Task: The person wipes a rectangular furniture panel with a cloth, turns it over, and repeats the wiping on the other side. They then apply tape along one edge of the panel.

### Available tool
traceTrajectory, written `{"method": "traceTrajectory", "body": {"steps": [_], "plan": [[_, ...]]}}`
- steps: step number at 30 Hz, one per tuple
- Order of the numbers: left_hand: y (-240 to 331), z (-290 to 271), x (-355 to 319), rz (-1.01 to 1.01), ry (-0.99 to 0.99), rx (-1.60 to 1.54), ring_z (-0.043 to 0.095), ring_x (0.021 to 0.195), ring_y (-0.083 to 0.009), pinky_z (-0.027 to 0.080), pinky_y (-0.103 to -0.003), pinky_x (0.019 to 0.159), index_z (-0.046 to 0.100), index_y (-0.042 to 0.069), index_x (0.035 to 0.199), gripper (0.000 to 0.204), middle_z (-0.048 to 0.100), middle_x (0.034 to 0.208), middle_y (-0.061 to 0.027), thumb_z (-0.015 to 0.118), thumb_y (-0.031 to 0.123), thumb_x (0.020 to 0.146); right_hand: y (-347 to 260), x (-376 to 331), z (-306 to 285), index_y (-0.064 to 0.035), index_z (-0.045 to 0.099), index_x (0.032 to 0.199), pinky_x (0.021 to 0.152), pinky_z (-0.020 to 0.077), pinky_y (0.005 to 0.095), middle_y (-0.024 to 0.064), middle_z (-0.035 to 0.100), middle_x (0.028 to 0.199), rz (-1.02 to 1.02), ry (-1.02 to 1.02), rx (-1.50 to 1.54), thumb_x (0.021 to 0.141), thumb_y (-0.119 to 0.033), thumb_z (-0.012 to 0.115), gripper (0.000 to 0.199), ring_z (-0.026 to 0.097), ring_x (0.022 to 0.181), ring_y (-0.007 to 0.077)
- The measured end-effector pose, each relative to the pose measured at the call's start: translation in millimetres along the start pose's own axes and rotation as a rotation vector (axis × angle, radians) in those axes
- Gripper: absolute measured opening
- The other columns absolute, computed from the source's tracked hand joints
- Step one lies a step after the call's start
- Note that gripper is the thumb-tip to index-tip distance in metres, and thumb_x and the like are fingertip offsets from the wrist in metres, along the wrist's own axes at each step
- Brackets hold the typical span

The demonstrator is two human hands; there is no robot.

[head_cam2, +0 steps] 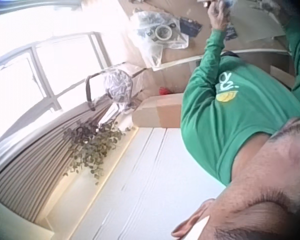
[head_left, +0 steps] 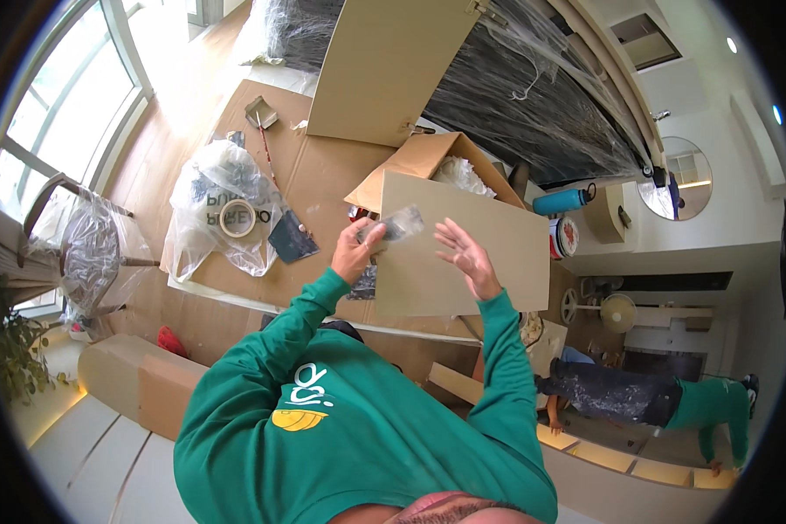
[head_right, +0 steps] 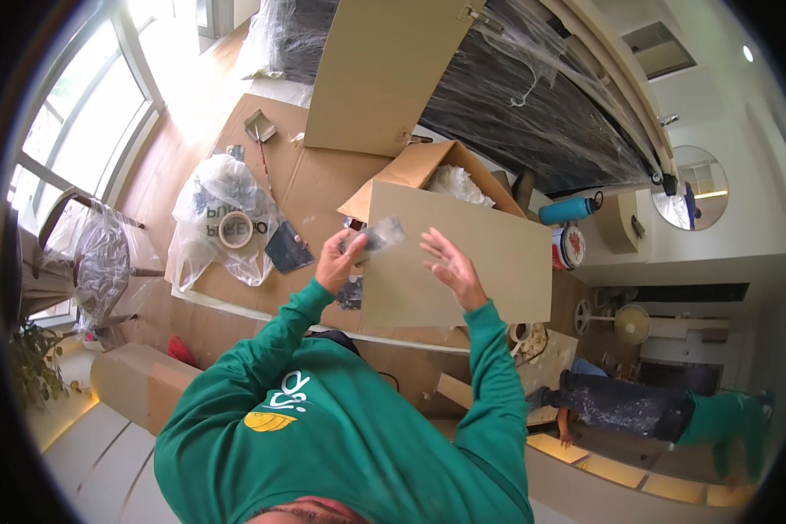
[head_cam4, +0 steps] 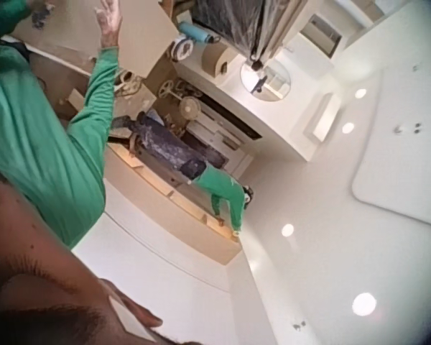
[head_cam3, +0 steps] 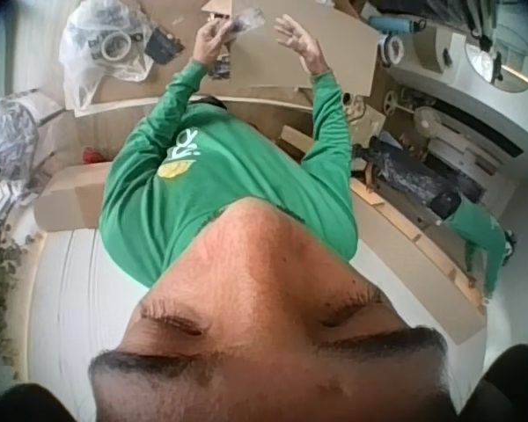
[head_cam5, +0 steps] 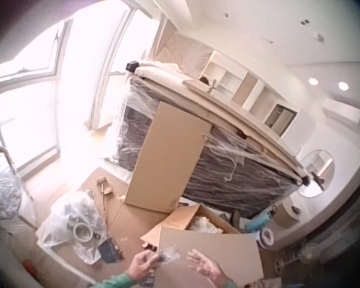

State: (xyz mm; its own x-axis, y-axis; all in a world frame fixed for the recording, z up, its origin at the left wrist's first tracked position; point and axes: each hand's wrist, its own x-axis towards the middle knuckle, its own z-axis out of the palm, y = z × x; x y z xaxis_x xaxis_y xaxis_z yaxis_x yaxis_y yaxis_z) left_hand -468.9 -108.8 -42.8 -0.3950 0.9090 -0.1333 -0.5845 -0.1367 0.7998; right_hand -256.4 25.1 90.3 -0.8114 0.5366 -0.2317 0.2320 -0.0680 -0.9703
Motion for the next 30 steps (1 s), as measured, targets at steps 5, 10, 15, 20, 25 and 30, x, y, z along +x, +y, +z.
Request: {"method": "traceTrajectory", "body": {"steps": [5,10,15,20,25,30], "plan": [[-4,15,0,0.121,-0.036,0.493,0.06,0.077,-0.0103,0.052,-0.029,0.068,0.064,0.0,0.1,0.029,0.068,0.086,-0.0038,0.07,0.029,0.1,-5,74,11,-0.0001,0.046,0.15,0.088,0.0586,0.0362,0.0117,0.057,0.139,0.287,-0.398,0.142,0.097,-0.036,0.069,0.068,0.061,0.118,0.0216],[-24,9,3,0.422,0.364,0.512,0.063,0.096,-0.0177,0.054,-0.037,0.081,0.056,0.001,0.127,0.044,0.068,0.111,-0.0117,0.072,0.03,0.098,13,96,17,-0.0032,0.057,0.141,0.089,0.0597,0.0347,0.0118,0.062,0.135,0.246,-0.211,-0.011,0.106,-0.014,0.052,0.037,0.064,0.115,0.0178],[-73,11,-11,0.027,0.114,0.234,0.064,0.112,-0.0258,0.051,-0.04,0.095,0.05,0.0,0.135,0.052,0.065,0.125,-0.0191,0.072,0.026,0.096,10,88,59,-0.0021,0.049,0.148,0.119,0.0368,0.0441,0.0203,0.049,0.151,-0.417,-0.037,-0.951,0.096,-0.002,0.051,0.052,0.046,0.142,0.0352],[-74,22,-18,0.056,0.158,0.43,0.063,0.113,-0.0313,0.049,-0.042,0.098,0.05,0.001,0.136,0.047,0.065,0.123,-0.0193,0.067,0.024,0.098,60,92,56,-0.0031,0.037,0.156,0.125,0.0265,0.0475,0.0203,0.033,0.163,-0.46,-0.232,-1.282,0.084,0.001,0.057,0.076,0.031,0.152,0.0364],[-74,23,-17,0.051,0.168,0.4,0.064,0.111,-0.0326,0.05,-0.042,0.096,0.051,0.001,0.135,0.045,0.066,0.119,-0.0207,0.066,0.025,0.099,51,123,56,0.0002,0.035,0.156,0.125,0.0247,0.0491,0.0233,0.034,0.162,-0.42,-0.212,-1.265,0.084,0.005,0.046,0.073,0.029,0.152,0.0387],[-66,26,-16,-0.027,0.13,0.314,0.066,0.108,-0.0334,0.051,-0.042,0.093,0.052,0.001,0.134,0.044,0.068,0.115,-0.0213,0.066,0.025,0.1,49,166,42,-0.0003,0.037,0.155,0.124,0.0286,0.0471,0.0247,0.036,0.16,-0.431,-0.109,-1.251,0.081,0.01,0.042,0.075,0.03,0.151,0.0389]]}}
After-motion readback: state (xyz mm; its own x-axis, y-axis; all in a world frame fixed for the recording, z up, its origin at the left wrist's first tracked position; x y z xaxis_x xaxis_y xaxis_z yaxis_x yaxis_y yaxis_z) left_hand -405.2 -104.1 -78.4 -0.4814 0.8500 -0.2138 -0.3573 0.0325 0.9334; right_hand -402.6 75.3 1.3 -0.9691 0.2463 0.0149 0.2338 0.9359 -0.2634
